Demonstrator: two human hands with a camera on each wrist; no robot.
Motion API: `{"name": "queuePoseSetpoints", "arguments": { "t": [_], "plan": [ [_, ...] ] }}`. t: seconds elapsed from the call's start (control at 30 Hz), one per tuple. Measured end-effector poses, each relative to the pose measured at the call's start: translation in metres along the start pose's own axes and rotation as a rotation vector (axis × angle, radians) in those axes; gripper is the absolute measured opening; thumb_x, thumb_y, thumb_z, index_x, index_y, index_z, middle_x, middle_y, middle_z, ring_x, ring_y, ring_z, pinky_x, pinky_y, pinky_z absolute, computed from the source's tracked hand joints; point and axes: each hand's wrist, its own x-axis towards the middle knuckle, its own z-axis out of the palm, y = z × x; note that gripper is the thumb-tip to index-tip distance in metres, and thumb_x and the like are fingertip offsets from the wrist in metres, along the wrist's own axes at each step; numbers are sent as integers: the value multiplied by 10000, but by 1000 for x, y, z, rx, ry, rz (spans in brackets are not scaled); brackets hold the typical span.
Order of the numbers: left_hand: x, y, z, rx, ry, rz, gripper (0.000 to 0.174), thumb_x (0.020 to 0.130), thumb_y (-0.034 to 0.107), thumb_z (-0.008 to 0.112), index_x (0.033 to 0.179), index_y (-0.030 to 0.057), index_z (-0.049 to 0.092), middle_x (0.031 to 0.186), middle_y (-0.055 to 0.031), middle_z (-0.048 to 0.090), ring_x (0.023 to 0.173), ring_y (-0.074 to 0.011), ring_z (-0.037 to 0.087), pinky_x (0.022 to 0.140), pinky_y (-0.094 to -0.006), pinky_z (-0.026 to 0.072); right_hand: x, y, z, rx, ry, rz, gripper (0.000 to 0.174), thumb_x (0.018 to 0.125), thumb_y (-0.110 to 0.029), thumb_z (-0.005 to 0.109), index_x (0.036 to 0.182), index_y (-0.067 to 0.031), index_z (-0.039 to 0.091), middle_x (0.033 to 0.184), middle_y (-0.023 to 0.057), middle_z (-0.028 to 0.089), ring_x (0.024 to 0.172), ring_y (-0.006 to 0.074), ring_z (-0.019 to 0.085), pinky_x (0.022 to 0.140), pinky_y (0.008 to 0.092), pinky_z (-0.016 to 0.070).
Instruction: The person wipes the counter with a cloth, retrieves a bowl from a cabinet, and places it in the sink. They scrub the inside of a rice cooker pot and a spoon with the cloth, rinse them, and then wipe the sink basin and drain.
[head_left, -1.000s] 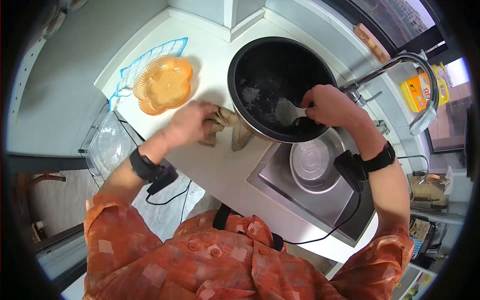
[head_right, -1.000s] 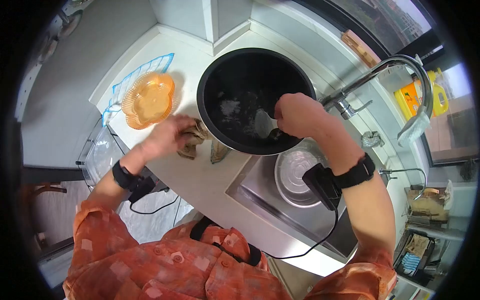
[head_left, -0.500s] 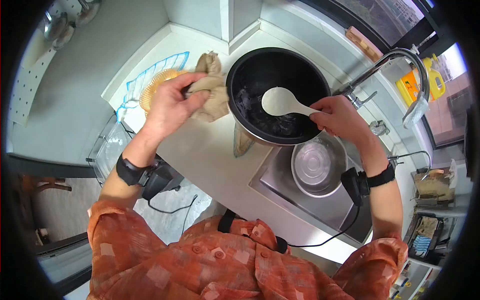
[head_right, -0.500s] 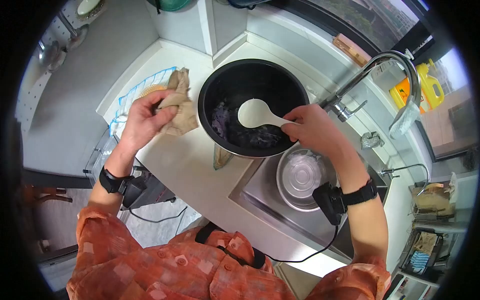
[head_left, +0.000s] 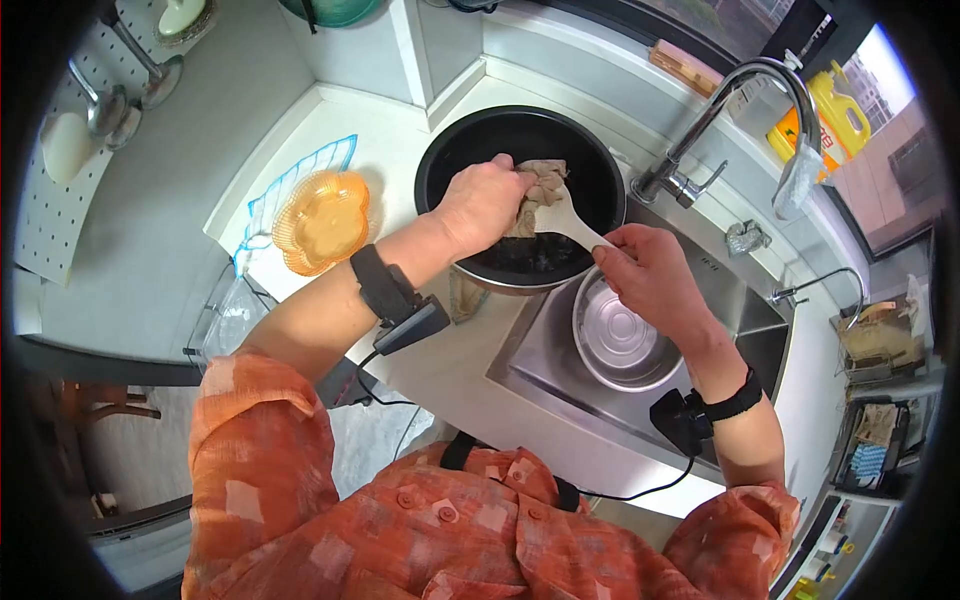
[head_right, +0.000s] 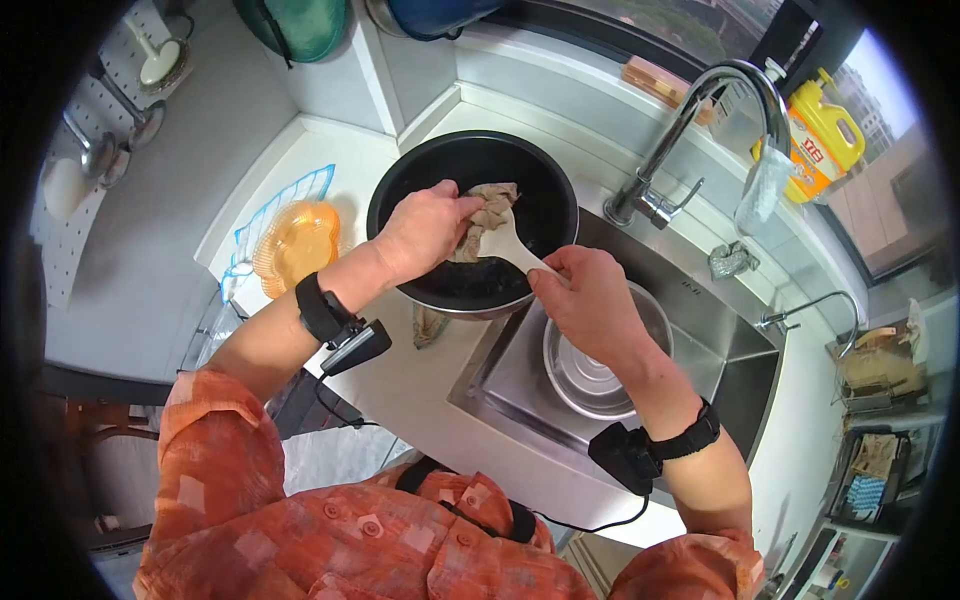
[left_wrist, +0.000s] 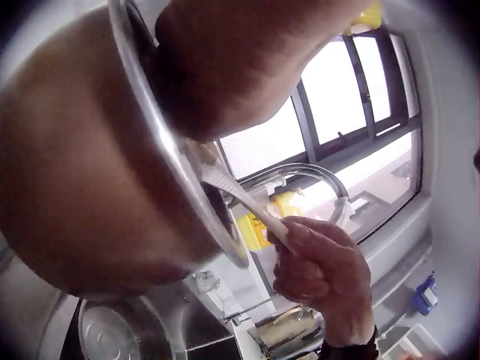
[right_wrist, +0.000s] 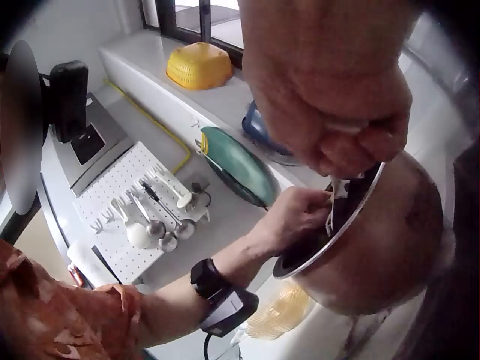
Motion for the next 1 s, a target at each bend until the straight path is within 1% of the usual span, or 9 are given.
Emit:
{"name": "queuePoseSetpoints", "arguments": {
  "t": [0.17, 0.23, 0.4, 0.53, 0.57, 0.63, 0.7, 0.8, 1.0],
  "plan": [
    [17, -18, -5, 92, -124, -134, 185, 683, 60, 550, 837, 51, 651, 835, -166, 602, 797, -327, 580, 746, -383, 468, -1, -1, -9, -223, -4, -32, 213, 766, -167, 561, 807, 36, 612, 692, 156, 618, 628, 260, 602, 589, 342, 458],
    [17, -15, -15, 83, -217, -114, 213, 674, 57, 550, 863, 47, 649, 838, -178, 602, 812, -328, 579, 755, -382, 465, 12, 0, -12, -604, 47, -155, 170, 750, -145, 549, 803, -8, 634, 770, 168, 631, 735, 319, 615, 649, 372, 480],
    [21, -15, -16, 22, -396, -54, 286, 666, 43, 549, 938, 36, 636, 861, -193, 602, 866, -333, 569, 783, -375, 457, 53, -30, 6, -1123, -111, -298, 136, 709, -103, 554, 790, -79, 660, 779, 121, 644, 794, 264, 631, 678, 365, 495],
    [21, -21, -19, -161, -287, -157, 294, 692, 52, 542, 974, 41, 622, 889, -193, 604, 880, -328, 570, 791, -380, 455, 63, -43, 25, -1220, -311, -339, 129, 716, -87, 541, 766, -88, 660, 797, 113, 649, 801, 259, 633, 666, 350, 495],
    [20, -22, -18, -166, -285, -164, 294, 692, 52, 542, 974, 41, 622, 889, -193, 604, 880, -328, 570, 791, -380, 455, 61, -44, 23, -1190, -268, -386, 133, 724, -84, 539, 793, -91, 652, 806, 105, 644, 798, 257, 630, 660, 349, 492],
    [15, -24, -13, -197, -296, 46, 281, 706, 42, 543, 978, 37, 609, 854, -190, 604, 868, -329, 573, 788, -385, 455, 57, -39, 18, -1168, -238, -440, 140, 731, -81, 537, 820, -93, 644, 815, 97, 639, 794, 255, 627, 654, 347, 488],
    [11, -25, -13, -196, -286, 191, 263, 725, 32, 535, 980, 39, 599, 856, -188, 598, 873, -336, 568, 783, -390, 453, 48, -26, 10, -1104, -42, -580, 167, 721, -66, 547, 872, -97, 611, 803, 71, 603, 784, 242, 607, 638, 351, 478],
    [10, -29, -20, -88, -460, 91, 279, 717, 25, 538, 987, 51, 601, 866, -192, 594, 869, -345, 563, 772, -395, 456, 30, -19, -5, -1068, 17, -625, 193, 706, -61, 551, 892, -101, 581, 770, 61, 558, 772, 238, 582, 627, 351, 472],
    [7, -35, -22, -156, -435, -1, 263, 716, 47, 533, 966, 46, 615, 829, -213, 585, 831, -365, 564, 726, -385, 465, 13, -23, -27, -1033, 113, -562, 200, 710, -37, 530, 884, -119, 585, 770, 69, 557, 786, 245, 581, 632, 359, 475]
  ]
}}
